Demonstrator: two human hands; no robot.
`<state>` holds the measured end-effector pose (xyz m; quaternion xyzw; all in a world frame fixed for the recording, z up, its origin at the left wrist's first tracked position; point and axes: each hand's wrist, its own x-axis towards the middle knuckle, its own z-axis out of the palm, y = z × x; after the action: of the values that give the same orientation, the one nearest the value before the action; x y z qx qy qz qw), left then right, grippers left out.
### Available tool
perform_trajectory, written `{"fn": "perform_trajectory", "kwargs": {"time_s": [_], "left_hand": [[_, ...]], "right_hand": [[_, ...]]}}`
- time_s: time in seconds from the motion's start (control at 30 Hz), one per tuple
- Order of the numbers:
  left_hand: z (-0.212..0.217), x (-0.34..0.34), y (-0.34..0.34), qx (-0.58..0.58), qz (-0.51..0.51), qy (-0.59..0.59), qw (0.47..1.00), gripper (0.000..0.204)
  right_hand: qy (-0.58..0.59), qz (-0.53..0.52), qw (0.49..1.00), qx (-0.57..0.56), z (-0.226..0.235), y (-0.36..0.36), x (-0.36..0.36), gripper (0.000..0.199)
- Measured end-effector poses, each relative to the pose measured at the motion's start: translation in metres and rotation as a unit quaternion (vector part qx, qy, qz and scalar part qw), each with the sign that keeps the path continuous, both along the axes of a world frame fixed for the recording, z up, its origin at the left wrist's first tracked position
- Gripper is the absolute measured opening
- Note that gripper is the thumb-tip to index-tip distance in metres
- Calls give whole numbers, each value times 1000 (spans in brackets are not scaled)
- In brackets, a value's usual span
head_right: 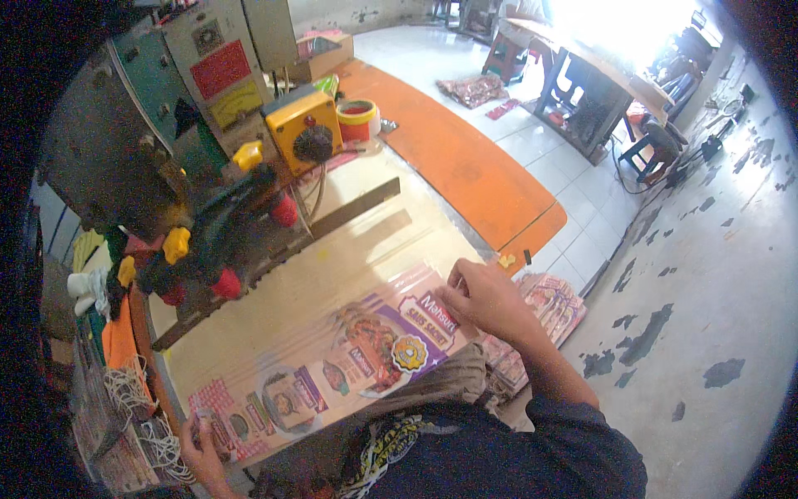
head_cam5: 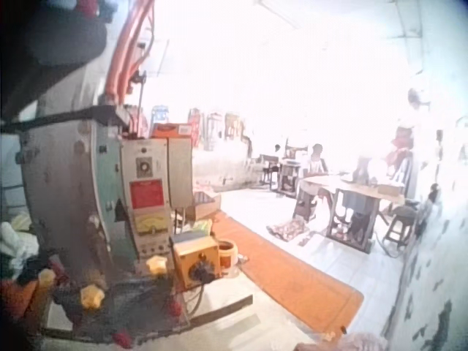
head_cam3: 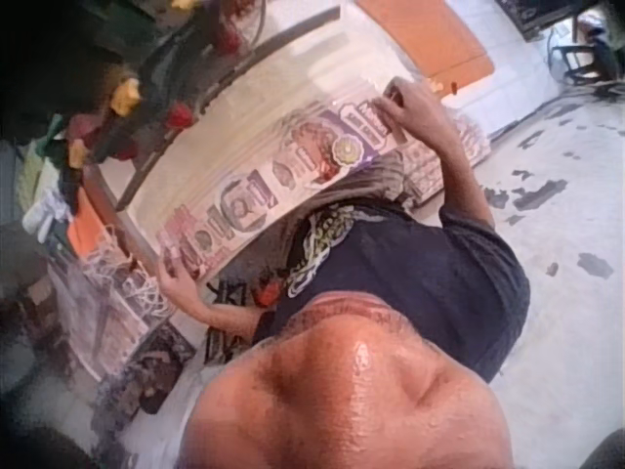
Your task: The person handles a sheet of printed plastic packaging, aligning it on a machine platform and checking the orientation. They then place it on a stack of similar sheets.
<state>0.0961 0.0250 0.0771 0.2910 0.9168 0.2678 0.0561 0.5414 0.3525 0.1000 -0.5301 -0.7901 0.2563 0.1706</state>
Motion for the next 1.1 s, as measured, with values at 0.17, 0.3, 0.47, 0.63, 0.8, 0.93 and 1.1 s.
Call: {"fn": "perform_trajectory", "kwargs": {"time_s": [0.17, 0.3, 0.47, 0.63, 0.8, 0.93, 1.1], "left_hand": [[-2, 2, 6, 76, -83, 80, 990, 42], [7, 9, 4, 68, -68, 69, 993, 47], [20, 22, 9, 71, -30, -8, 997, 46], [15, 17, 8, 80, -44, 14, 996, 42], [26, 21, 9, 66, -35, -10, 997, 38], [21, 16, 5, 62, -44, 0, 997, 37], [19, 17, 6, 79, -55, 4, 995, 37]], "right_hand": [[7, -15, 999, -38, 6, 4, -2, 38], [27, -17, 999, -27, 2, 4, -5, 40], [40, -18, 998, -40, -7, 8, -3, 43], [64, -7, 997, -42, -6, 5, -3, 42], [40, 6, 998, -43, 5, -2, -5, 38], [19, 20, 1000, -3, 3, -2, -3, 34], [11, 29, 999, 44, -4, 1, -2, 32]]}}
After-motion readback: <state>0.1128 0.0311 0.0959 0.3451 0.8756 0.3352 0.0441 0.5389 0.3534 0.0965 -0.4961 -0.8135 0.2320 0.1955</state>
